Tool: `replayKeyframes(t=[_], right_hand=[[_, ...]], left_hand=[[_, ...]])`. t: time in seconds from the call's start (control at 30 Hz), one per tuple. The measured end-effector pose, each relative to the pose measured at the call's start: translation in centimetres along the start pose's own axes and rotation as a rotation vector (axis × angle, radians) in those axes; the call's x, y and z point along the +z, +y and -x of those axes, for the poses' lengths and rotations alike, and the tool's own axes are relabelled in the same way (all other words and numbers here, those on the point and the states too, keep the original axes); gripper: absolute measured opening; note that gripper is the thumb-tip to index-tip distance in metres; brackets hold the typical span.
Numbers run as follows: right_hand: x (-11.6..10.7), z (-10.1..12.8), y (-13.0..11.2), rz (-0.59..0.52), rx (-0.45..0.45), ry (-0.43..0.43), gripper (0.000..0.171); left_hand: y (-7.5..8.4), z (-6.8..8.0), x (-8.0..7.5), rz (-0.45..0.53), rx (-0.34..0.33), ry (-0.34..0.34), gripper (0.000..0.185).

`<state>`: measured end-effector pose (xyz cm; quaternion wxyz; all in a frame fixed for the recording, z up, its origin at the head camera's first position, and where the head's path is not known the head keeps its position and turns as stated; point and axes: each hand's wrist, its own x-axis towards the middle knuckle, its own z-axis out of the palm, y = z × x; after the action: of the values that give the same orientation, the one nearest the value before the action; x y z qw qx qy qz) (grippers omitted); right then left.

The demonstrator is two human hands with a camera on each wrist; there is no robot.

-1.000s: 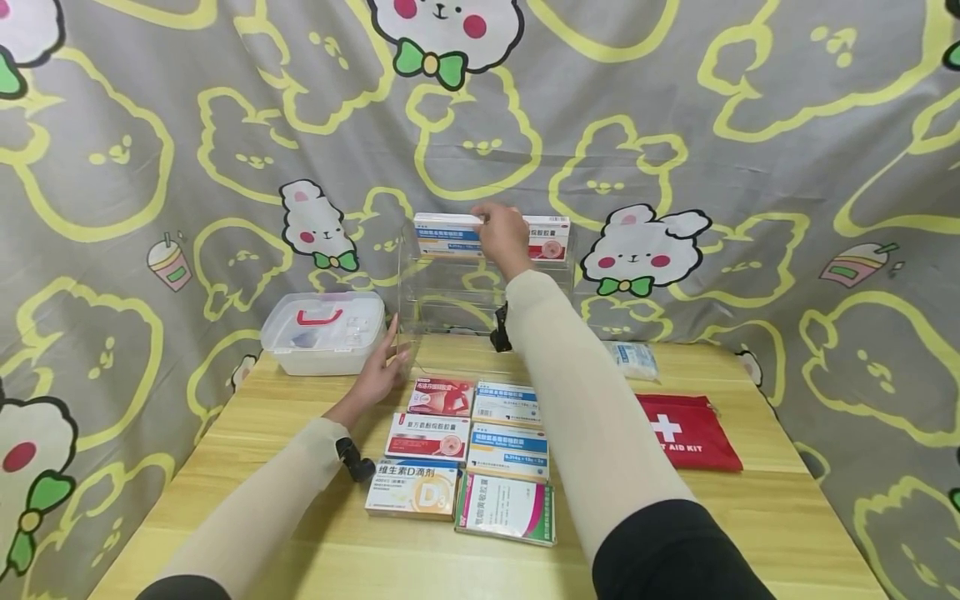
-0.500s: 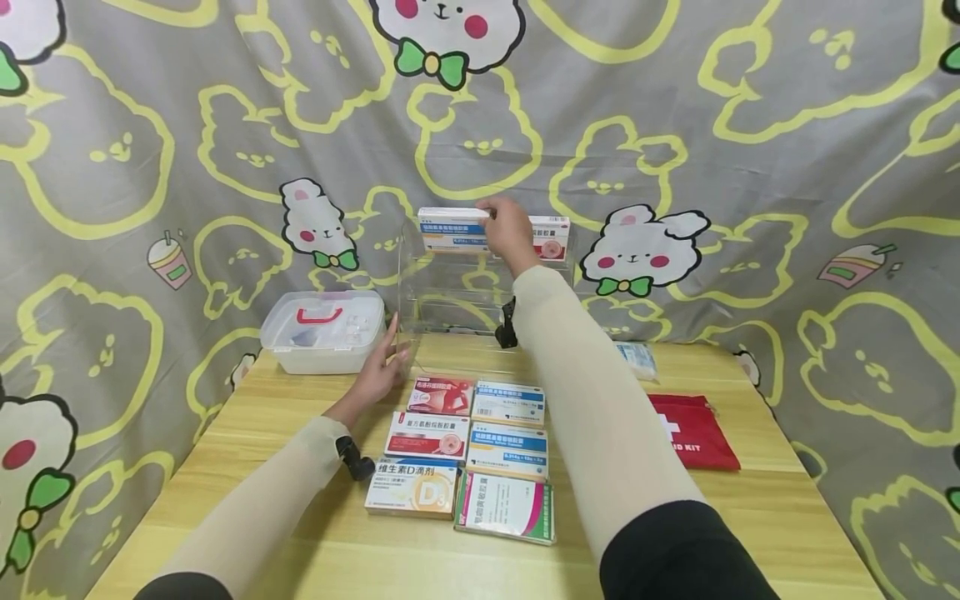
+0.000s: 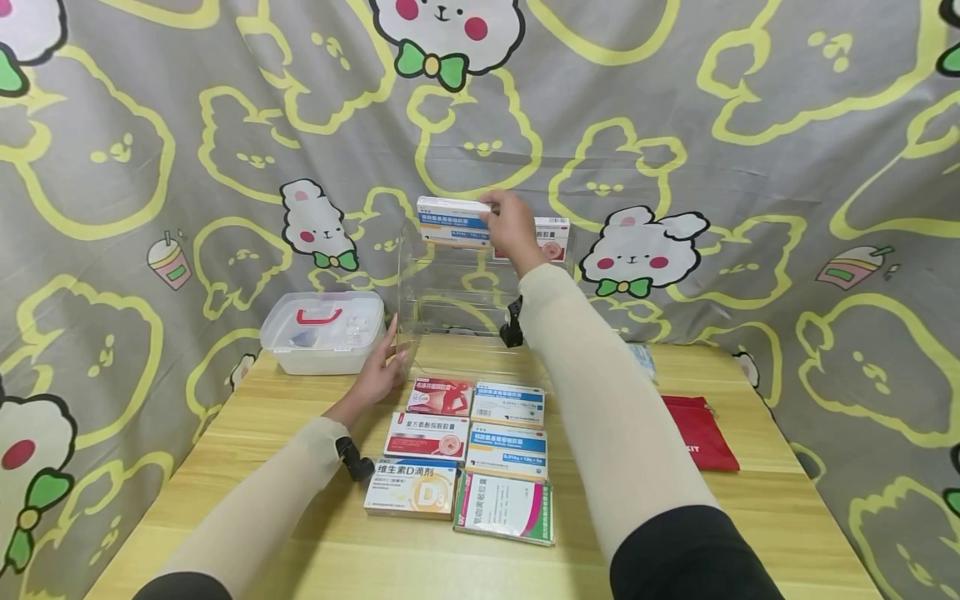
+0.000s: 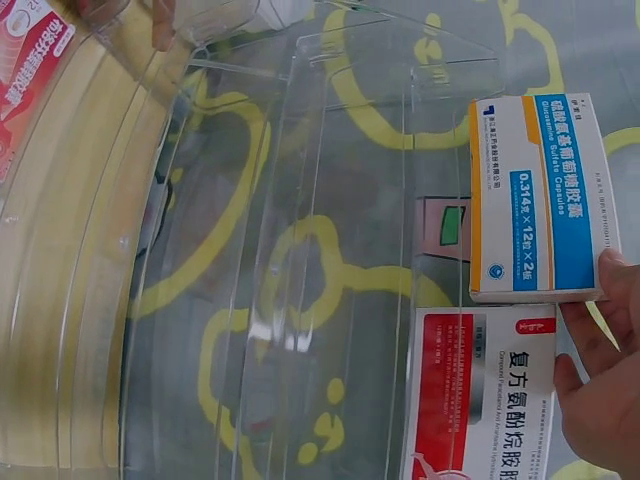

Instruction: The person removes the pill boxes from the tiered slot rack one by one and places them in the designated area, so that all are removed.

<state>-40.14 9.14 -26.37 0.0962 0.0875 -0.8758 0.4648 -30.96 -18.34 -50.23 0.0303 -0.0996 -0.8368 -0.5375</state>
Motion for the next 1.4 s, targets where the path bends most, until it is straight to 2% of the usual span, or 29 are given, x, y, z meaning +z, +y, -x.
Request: replayKeyframes(t=[0.3, 0.63, 0.9, 1.2, 1.4], right_hand=[[-0.7, 0.3, -0.7, -0.025, 0.031, 0.011, 0.034], [-1.0, 1.6, -1.2, -0.038, -0.032, 0.002, 0.030], [-0.9, 3.7, -0.4, -0.049, -0.123, -0.045, 0.032], [-0.5, 6.2, 1.1, -0.002, -0.166, -0.082, 0.031], [-0.1, 8.8, 2.4, 0.002, -0.203, -0.118, 0.029]], left_hand=[[0.1, 0.1, 0.1, 0.015, 0.000, -0.005, 0.076], [0.0, -0.1, 0.1, 0.010, 0.000, -0.006, 0.076], [-0.1, -0.1, 0.2, -0.002, -0.001, 0.003, 0.076], [-0.1, -0.1, 0.1, 0.004, 0.008, 0.009, 0.075], [0.0, 0.0, 0.1, 0.011, -0.017, 0.007, 0.074]])
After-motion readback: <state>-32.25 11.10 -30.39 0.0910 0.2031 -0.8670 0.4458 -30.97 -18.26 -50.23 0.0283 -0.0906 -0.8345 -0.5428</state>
